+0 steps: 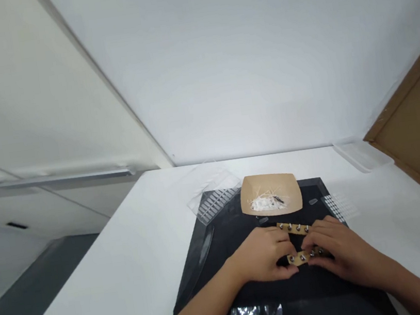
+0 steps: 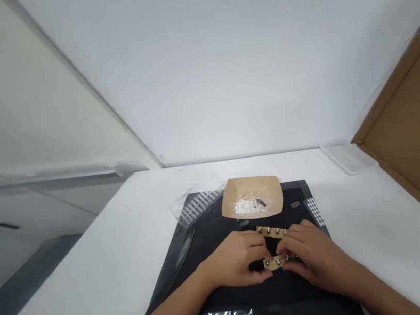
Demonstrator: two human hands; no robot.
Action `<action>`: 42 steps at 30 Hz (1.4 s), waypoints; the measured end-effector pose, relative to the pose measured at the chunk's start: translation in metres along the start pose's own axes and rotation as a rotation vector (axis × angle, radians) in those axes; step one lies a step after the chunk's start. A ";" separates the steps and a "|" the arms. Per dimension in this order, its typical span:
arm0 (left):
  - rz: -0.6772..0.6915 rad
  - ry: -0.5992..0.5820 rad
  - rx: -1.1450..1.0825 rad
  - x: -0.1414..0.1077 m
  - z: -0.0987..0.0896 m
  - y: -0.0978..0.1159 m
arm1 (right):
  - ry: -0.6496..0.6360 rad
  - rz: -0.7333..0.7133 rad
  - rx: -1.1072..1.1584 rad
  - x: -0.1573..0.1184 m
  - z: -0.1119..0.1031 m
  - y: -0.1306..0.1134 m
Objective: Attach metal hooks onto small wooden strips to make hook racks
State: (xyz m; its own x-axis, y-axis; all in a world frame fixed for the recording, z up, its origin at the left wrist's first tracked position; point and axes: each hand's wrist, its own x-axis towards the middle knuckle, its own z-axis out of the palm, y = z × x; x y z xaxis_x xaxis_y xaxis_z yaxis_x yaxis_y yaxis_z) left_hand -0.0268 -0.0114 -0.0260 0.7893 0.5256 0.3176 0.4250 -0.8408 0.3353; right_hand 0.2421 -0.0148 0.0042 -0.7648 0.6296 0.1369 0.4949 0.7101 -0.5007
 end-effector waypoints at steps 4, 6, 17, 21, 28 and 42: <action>-0.002 -0.009 0.006 -0.001 0.003 -0.002 | -0.027 0.040 -0.056 0.000 0.004 0.004; 0.008 -0.002 0.007 -0.002 0.005 -0.003 | -0.017 0.065 -0.065 -0.001 0.006 0.008; -0.027 -0.003 -0.046 -0.004 0.012 -0.007 | 0.072 0.033 -0.050 0.002 0.017 0.014; -0.029 0.005 -0.035 -0.003 0.010 -0.005 | 0.125 0.038 -0.055 0.000 0.019 0.016; -0.043 -0.010 -0.006 -0.003 0.011 -0.006 | 0.129 0.105 -0.020 -0.003 0.024 0.018; -0.048 0.035 -0.099 0.005 -0.009 0.004 | 0.294 0.171 0.235 0.002 0.005 -0.001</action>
State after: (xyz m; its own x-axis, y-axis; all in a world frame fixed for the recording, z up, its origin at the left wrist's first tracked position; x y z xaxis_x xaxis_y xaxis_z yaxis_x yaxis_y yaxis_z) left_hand -0.0253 -0.0110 -0.0147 0.7522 0.5708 0.3292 0.4149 -0.7984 0.4363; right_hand 0.2376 -0.0155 0.0002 -0.5128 0.8194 0.2560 0.4709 0.5178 -0.7142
